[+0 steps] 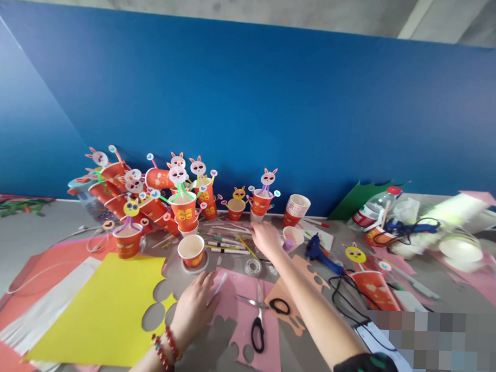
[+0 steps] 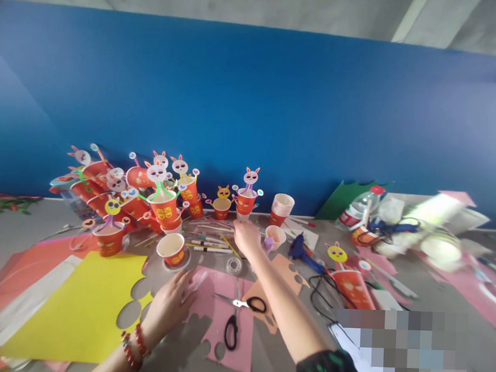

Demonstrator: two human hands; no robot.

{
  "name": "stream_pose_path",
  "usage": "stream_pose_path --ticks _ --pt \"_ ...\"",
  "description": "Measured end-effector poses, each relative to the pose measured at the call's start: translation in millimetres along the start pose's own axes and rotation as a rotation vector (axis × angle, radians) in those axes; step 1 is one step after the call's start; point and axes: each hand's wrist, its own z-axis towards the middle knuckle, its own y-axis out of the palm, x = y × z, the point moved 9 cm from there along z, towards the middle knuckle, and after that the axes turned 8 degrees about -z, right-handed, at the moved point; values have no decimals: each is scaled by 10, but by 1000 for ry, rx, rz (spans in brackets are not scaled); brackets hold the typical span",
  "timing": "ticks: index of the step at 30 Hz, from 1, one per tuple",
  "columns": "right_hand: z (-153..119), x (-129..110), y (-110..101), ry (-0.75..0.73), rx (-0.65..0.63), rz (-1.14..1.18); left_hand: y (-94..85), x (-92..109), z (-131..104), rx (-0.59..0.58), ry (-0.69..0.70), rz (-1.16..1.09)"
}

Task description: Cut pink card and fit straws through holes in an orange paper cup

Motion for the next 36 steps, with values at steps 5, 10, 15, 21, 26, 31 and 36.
stream_pose_path --ticks 5,10,15,21,26,31,36 --pt "-463 -384 -242 -273 -44 249 -399 459 -79 252 274 58" --pt "-1024 -786 -78 -629 -241 621 -206 641 -83 -7 311 54" --pt "-633 -445 139 -344 -98 421 -19 248 -63 -48 6 -129" --pt "-178 -427 346 -249 -83 200 -127 -6 -75 123 -123 -365" --pt "-19 -510 490 -256 -151 68 -93 36 -55 55 -123 -300" --pt "41 -506 439 -241 -158 54 -57 119 -36 -4 -120 -275" --pt "-59 -229 80 -125 -28 179 -180 278 -16 24 2 -233"
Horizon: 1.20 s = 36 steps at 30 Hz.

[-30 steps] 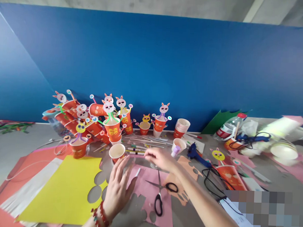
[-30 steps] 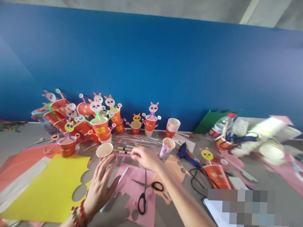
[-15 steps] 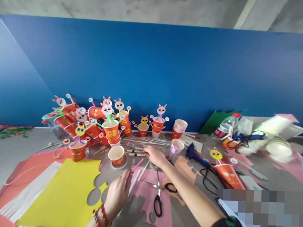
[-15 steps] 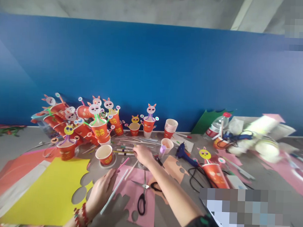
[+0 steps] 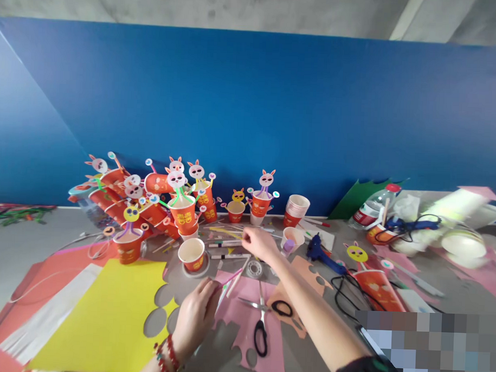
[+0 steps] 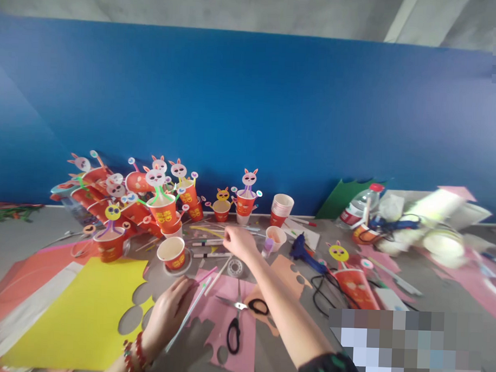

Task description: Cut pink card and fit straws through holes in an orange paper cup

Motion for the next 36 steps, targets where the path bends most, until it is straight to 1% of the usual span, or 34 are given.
stream_pose_path --ticks 2,3,5,7,8,9,11,12,13,14,16,17,19,20,22,24,25,26,28,31,33,35,36 --pt "-176 56 -158 34 66 63 -65 125 -14 28 117 35" --pt "-290 47 -199 33 76 99 -92 196 -31 41 187 57" --pt "-546 -48 -203 -7 53 184 -118 331 -74 63 322 101" --pt "-798 -194 -139 -68 0 268 -93 412 -106 60 400 146" --pt "-906 -282 -92 -116 -40 344 -59 420 -109 42 404 165" --pt "-994 -372 -42 -173 -96 473 -18 403 -106 19 385 179" --pt "-1087 -483 26 -252 -179 654 67 294 -90 -39 285 179" --pt "-1084 -500 41 -272 -193 681 93 214 -86 -55 218 158" --pt "-1051 -493 49 -278 -178 616 96 129 -87 -50 154 123" --pt "-995 -475 52 -277 -143 489 75 49 -91 -20 101 78" --pt "-859 -459 72 -267 -63 153 -29 -78 -106 100 46 -23" --pt "-794 -473 105 -265 -42 37 -90 -128 -116 166 32 -66" --pt "-699 -564 230 -302 -49 -59 -169 -208 -128 249 4 -140" --pt "-672 -626 307 -334 -62 -78 -182 -235 -128 262 -12 -169" --pt "-642 -732 448 -393 -84 -114 -165 -252 -122 243 -33 -197" --pt "-616 -784 521 -428 -91 -133 -136 -237 -121 215 -27 -183" --pt "-594 -786 522 -438 -90 -134 -124 -229 -126 207 -16 -166" --pt "-561 -771 496 -441 -86 -128 -116 -226 -133 206 -3 -150" --pt "-460 -703 373 -427 -64 -100 -131 -226 -156 244 38 -129" --pt "-271 -535 72 -343 20 -25 -157 -199 -185 300 115 -112" --pt "-210 -450 -107 -275 90 47 -149 -162 -178 292 142 -105" --pt "-257 -499 -162 -290 102 131 -127 -122 -152 253 140 -105" --pt "-319 -579 -133 -332 72 181 -124 -97 -139 240 140 -106"
